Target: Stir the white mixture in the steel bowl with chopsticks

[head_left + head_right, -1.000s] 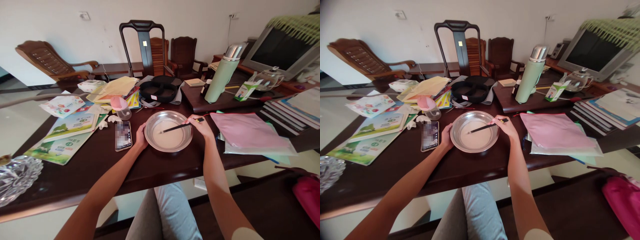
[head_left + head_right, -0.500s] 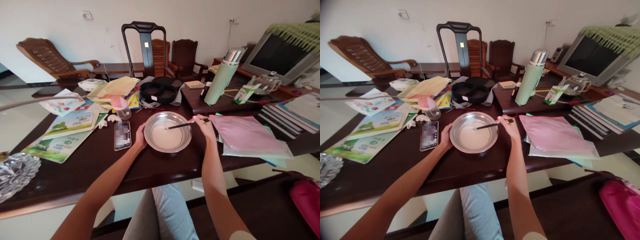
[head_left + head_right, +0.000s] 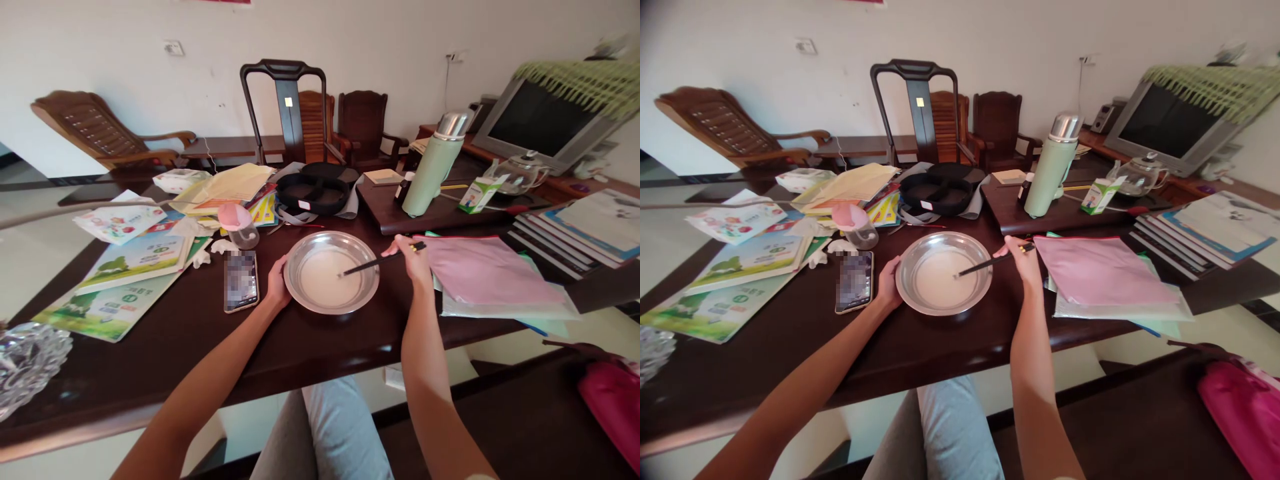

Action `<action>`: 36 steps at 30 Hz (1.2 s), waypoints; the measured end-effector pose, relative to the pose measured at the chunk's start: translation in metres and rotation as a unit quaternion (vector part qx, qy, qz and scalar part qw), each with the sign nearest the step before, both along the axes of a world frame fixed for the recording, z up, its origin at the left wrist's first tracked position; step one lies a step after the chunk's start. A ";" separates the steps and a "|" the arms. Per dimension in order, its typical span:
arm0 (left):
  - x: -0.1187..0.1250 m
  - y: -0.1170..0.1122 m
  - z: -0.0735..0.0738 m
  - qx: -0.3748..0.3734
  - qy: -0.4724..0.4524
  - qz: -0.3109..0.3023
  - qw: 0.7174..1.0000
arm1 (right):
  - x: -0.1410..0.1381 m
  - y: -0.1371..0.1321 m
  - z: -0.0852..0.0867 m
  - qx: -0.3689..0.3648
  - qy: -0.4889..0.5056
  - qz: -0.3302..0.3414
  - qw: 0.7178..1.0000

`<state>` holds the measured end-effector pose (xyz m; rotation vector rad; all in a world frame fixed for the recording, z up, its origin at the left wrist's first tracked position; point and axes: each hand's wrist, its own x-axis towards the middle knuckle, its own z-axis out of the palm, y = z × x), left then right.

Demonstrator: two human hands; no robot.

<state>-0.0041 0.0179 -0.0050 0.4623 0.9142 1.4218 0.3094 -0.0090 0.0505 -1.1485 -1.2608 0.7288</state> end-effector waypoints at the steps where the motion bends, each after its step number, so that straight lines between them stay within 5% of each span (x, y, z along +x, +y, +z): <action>1: 0.000 0.000 0.000 -0.001 0.001 0.001 1.000 | 0.000 -0.001 0.000 0.000 0.004 0.018 1.000; 6: 0.001 -0.002 0.000 -0.002 -0.004 -0.003 1.000 | -0.019 0.002 0.005 -0.043 -0.041 0.176 0.983; 12: 0.001 -0.001 0.000 0.005 0.000 0.000 1.000 | 0.002 -0.003 0.002 -0.005 -0.007 0.010 1.000; 19: 0.001 -0.001 0.001 0.000 0.006 -0.002 1.000 | -0.015 0.000 0.006 -0.039 -0.050 0.158 0.985; 25: 0.003 -0.002 0.003 0.007 0.004 -0.020 1.000 | 0.001 -0.001 0.003 -0.005 -0.008 0.004 1.000; 32: 0.001 -0.002 0.003 0.001 0.003 -0.020 1.000 | -0.013 -0.001 0.008 -0.040 -0.052 0.150 0.986; 36: 0.002 -0.002 0.003 -0.001 0.004 -0.020 1.000 | -0.005 -0.001 0.005 -0.016 -0.039 0.046 0.998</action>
